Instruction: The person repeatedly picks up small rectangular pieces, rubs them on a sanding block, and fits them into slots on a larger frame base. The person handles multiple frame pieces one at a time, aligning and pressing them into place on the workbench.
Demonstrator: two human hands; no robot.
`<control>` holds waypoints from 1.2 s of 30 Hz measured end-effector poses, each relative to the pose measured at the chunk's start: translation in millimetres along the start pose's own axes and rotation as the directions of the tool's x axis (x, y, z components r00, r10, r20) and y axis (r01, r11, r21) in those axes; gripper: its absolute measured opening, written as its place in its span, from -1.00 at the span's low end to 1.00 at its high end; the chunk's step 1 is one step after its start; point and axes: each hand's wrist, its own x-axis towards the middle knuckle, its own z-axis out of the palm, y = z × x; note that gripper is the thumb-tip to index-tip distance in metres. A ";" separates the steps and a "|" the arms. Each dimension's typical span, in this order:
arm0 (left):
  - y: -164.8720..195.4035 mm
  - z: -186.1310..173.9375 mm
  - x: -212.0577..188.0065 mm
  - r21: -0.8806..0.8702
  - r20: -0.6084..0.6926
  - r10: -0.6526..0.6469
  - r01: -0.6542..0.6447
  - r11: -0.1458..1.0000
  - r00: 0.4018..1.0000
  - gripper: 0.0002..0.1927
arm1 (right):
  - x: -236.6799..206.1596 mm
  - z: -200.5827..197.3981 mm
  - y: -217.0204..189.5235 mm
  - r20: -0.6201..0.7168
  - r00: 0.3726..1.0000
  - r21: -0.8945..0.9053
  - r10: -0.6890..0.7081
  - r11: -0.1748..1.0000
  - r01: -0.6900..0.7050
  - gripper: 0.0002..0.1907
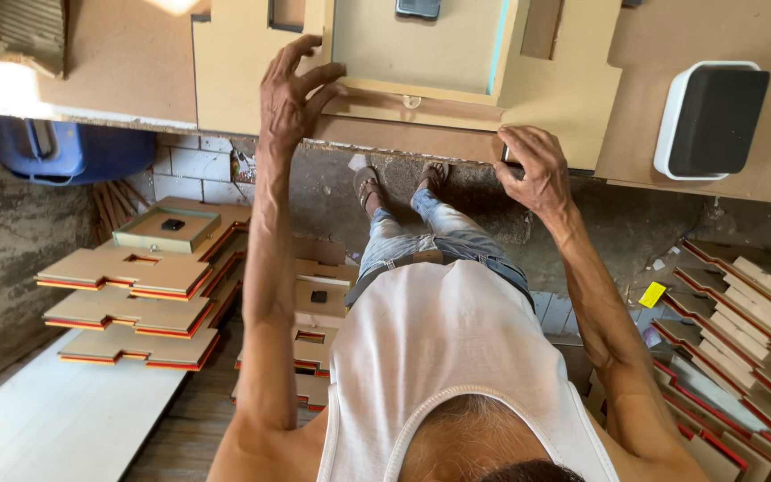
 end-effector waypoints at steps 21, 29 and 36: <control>163.1 44.4 51.0 0.026 -0.010 0.315 -0.315 0.949 0.949 -0.60 | 11.9 39.5 6.8 -0.059 0.994 -0.181 -0.096 0.980 0.084 -0.70; 164.5 111.7 45.3 -0.094 0.047 0.232 -0.227 0.969 0.972 -0.62 | -9.9 0.0 78.8 -0.187 0.943 -0.175 0.276 0.935 -0.308 -0.78; 206.9 122.5 67.2 0.176 0.179 -0.204 0.173 0.969 0.962 -0.29 | -11.8 21.6 58.4 -0.152 0.923 0.186 0.352 0.928 -0.323 -0.69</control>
